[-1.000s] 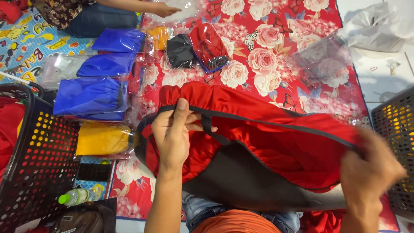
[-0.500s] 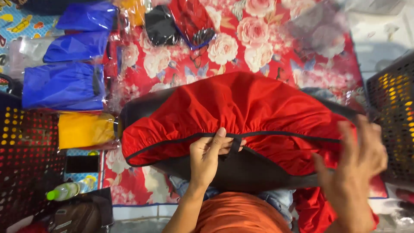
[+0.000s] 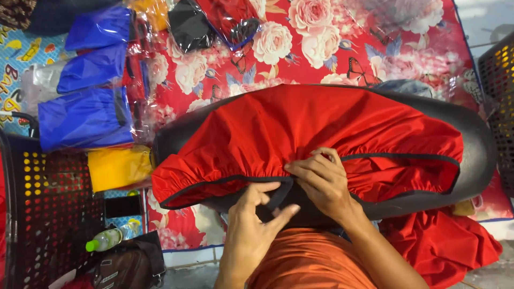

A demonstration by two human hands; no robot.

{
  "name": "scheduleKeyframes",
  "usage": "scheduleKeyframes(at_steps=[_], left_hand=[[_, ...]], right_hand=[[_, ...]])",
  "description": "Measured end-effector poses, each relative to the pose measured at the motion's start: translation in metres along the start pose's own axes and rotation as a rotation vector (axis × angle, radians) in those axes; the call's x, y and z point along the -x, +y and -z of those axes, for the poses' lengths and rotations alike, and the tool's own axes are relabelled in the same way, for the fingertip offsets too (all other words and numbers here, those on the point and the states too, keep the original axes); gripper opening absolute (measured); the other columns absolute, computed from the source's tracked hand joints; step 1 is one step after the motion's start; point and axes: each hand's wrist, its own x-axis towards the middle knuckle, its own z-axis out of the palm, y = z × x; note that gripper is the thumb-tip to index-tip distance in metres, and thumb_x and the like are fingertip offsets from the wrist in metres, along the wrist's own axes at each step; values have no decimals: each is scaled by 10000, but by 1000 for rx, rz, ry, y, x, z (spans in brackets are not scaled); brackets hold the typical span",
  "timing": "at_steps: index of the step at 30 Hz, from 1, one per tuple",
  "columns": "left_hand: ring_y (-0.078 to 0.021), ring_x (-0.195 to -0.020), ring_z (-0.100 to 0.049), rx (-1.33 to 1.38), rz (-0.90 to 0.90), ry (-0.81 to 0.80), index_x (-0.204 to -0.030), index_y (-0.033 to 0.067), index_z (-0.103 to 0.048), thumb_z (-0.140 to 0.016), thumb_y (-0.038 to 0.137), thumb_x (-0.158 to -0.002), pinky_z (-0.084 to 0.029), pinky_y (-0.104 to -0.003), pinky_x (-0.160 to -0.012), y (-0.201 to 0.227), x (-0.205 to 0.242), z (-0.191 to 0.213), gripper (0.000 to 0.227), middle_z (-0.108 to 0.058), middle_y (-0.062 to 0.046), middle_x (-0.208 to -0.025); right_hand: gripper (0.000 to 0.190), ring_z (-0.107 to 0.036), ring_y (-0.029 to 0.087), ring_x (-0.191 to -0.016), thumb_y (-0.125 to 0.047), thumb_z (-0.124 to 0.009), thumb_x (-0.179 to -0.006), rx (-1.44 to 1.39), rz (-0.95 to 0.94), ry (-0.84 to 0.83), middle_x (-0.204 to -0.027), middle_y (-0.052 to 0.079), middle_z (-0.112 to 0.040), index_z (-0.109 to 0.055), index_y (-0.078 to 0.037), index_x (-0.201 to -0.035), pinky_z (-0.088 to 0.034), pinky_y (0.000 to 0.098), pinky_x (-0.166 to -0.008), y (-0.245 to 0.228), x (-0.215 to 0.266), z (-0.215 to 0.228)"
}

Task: Fitting and smoothing a red elasticized fabric cover onto a motorcycle seat.

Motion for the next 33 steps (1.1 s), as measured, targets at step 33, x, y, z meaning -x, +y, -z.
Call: scheduleKeyframes(at_steps=[33], left_hand=[[-219, -690, -711, -26, -695, 145, -1019, 160, -819, -812, 170, -899, -580, -314, -621, 6, -40, 24, 121, -673, -23, -765]], right_hand=[[89, -669, 334, -797, -44, -643, -986, -187, -140, 64, -944, 131, -699, -674, 0, -1057, -477, 455, -809, 7, 11, -9]])
